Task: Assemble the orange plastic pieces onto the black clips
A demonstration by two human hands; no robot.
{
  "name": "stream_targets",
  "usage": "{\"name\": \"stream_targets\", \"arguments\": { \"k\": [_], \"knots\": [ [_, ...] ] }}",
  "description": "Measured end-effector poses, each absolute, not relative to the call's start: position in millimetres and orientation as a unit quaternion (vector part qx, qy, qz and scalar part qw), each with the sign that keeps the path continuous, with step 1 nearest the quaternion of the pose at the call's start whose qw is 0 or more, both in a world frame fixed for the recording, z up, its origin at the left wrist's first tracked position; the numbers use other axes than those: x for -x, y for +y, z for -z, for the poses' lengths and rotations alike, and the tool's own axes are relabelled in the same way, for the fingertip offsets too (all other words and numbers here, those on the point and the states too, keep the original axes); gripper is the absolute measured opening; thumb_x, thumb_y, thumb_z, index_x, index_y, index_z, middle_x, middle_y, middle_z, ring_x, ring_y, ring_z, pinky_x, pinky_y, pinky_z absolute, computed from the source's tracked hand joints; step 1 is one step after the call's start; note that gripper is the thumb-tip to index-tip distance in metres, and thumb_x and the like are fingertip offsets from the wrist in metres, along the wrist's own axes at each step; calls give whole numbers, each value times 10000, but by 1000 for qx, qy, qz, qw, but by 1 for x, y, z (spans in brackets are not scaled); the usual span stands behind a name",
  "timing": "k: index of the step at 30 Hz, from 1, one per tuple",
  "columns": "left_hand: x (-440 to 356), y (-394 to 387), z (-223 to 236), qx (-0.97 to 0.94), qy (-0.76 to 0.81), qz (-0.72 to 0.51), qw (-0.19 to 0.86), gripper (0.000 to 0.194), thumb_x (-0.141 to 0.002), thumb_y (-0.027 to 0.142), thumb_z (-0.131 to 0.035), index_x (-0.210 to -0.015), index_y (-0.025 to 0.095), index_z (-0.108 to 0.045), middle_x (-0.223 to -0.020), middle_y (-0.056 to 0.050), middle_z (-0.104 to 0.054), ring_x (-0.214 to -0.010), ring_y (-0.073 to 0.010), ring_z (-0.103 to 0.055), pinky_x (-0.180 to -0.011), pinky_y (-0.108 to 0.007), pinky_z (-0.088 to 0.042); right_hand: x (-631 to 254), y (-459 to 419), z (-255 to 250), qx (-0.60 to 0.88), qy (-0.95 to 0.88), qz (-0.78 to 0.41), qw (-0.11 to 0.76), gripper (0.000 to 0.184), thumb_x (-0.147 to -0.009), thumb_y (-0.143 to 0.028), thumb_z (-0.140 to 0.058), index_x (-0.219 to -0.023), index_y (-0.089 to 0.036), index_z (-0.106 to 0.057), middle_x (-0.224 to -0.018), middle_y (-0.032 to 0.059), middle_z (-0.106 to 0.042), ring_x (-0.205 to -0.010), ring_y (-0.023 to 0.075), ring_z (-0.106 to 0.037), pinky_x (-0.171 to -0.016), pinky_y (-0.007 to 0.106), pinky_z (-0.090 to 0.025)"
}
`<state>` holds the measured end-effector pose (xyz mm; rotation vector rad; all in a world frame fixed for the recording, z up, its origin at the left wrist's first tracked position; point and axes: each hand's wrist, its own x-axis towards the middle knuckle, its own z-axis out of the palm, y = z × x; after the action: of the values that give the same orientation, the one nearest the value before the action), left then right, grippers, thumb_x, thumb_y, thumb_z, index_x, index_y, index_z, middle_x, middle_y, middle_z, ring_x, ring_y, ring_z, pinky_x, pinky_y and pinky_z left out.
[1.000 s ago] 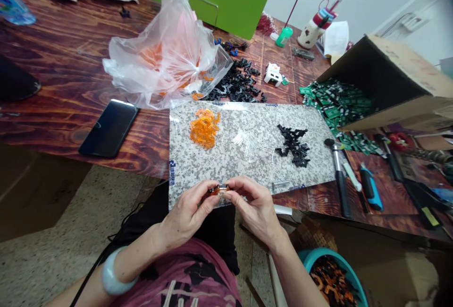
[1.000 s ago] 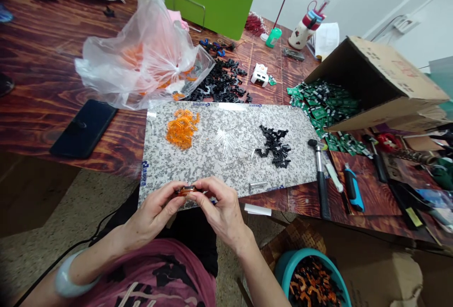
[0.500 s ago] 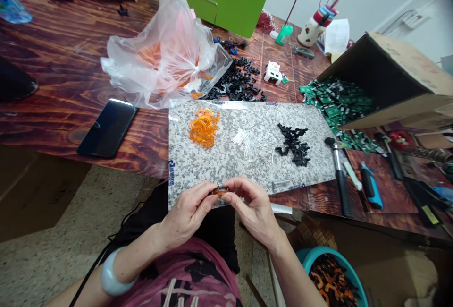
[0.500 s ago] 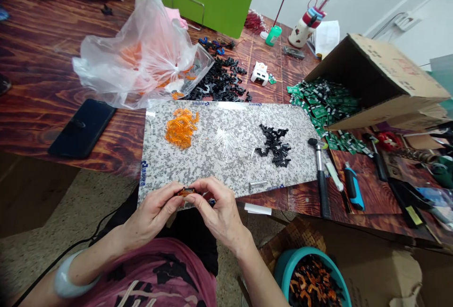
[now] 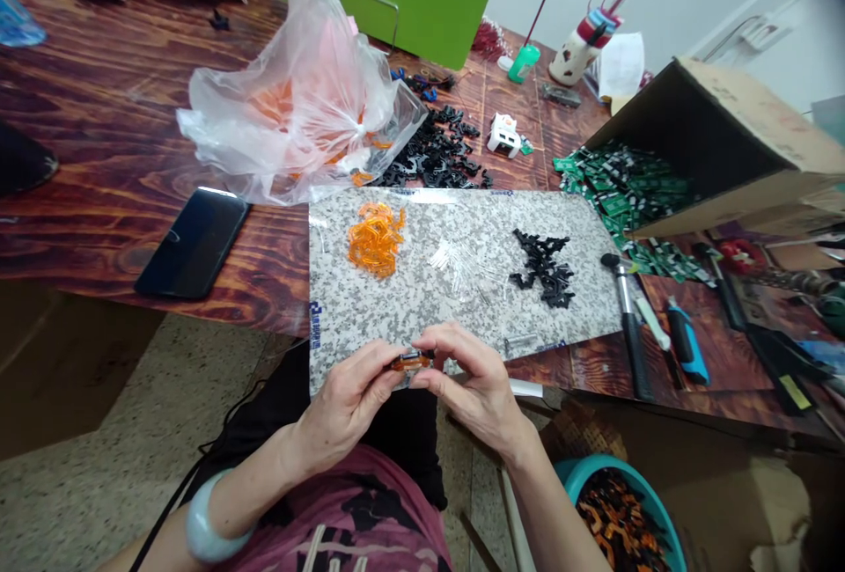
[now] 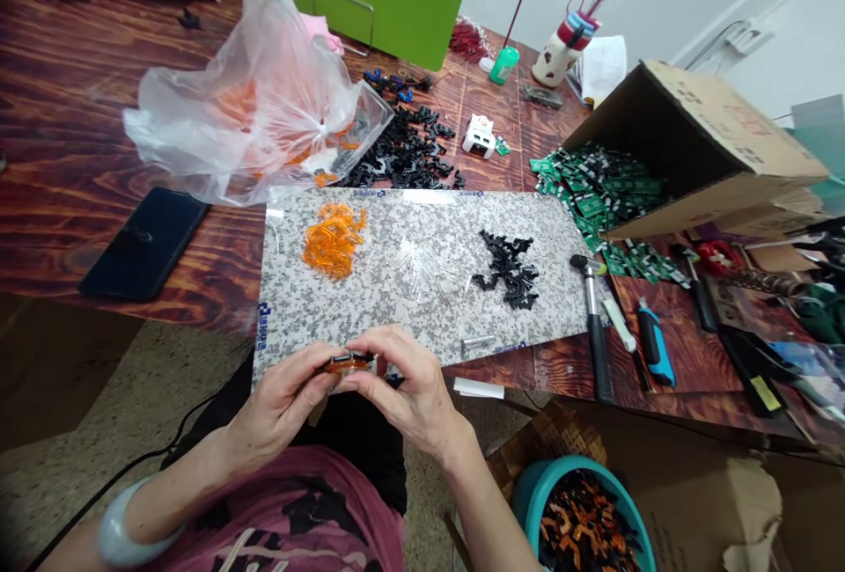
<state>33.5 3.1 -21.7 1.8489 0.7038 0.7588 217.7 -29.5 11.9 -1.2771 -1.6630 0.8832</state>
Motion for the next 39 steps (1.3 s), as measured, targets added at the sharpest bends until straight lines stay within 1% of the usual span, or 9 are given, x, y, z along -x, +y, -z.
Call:
{"name": "stream_targets", "arguments": {
  "k": [2,6,12,17,22,31,35,37,39],
  "knots": [
    [-33,2,23,-761,292,-313,488,249,-927,99,-394,-1107,211,-526,-884,-9,-560,-800,-134,-533,-721,-214,-420,-220,-30,-11,514,-658,-362,414,263,-807,-238,-666,-1060,-228,-595,-986,38,-620,-816,139,-568,-685,248,-475],
    [-33,2,24,-749,311,-300,503,197,-931,128,-401,-1050,204,-539,-865,-3,-566,-787,-129,-544,-720,-211,-425,-220,-31,-7,520,-661,-353,410,150,-845,-221,-617,-994,-213,-610,-882,22,-633,-756,126,-570,-692,251,-469],
    [-34,3,23,-698,366,-269,554,214,-933,233,-433,-1132,209,-505,-959,-18,-612,-823,-141,-588,-721,-221,-438,-219,-33,-4,532,-655,-336,418,95,-854,-240,-599,-940,-200,-611,-816,21,-625,-735,134,-574,-673,254,-460],
    [-35,8,19,-697,357,-249,570,173,-921,283,-451,-961,180,-584,-820,-8,-601,-751,-145,-556,-676,-227,-415,-218,-35,-2,558,-623,-356,417,117,-845,-271,-606,-935,-198,-626,-807,18,-640,-719,131,-575,-658,243,-456],
    [-32,9,16,-633,347,-243,648,176,-933,305,-444,-942,199,-585,-725,25,-547,-677,-115,-509,-632,-212,-393,-214,-35,-2,575,-579,-395,422,132,-837,-305,-609,-883,-186,-644,-785,11,-645,-668,115,-561,-612,221,-446],
    [-34,1,6,-413,368,-239,798,291,-864,428,-546,-879,146,-615,-665,18,-545,-541,-74,-480,-450,-174,-308,-215,-36,2,570,-574,-417,413,212,-850,-376,-583,-841,-174,-647,-711,8,-626,-617,112,-544,-583,223,-431],
    [-35,0,3,-333,384,-246,825,327,-804,456,-624,-853,133,-652,-643,24,-543,-518,-55,-476,-444,-149,-329,-214,-40,1,576,-575,-407,414,249,-902,-372,-497,-886,-171,-643,-651,-1,-604,-573,104,-547,-552,213,-429],
    [-32,-2,4,-315,387,-247,831,304,-785,439,-657,-841,140,-667,-650,21,-564,-522,-52,-488,-433,-134,-342,-218,-42,2,590,-571,-392,415,265,-911,-372,-476,-891,-169,-645,-679,10,-620,-588,108,-566,-562,217,-444],
    [-27,-7,8,-308,408,-246,824,250,-760,400,-699,-843,165,-677,-702,7,-622,-575,-71,-540,-458,-132,-403,-232,-42,3,626,-572,-337,410,275,-906,-379,-476,-884,-168,-652,-713,18,-640,-612,115,-585,-587,223,-462]
  ]
}}
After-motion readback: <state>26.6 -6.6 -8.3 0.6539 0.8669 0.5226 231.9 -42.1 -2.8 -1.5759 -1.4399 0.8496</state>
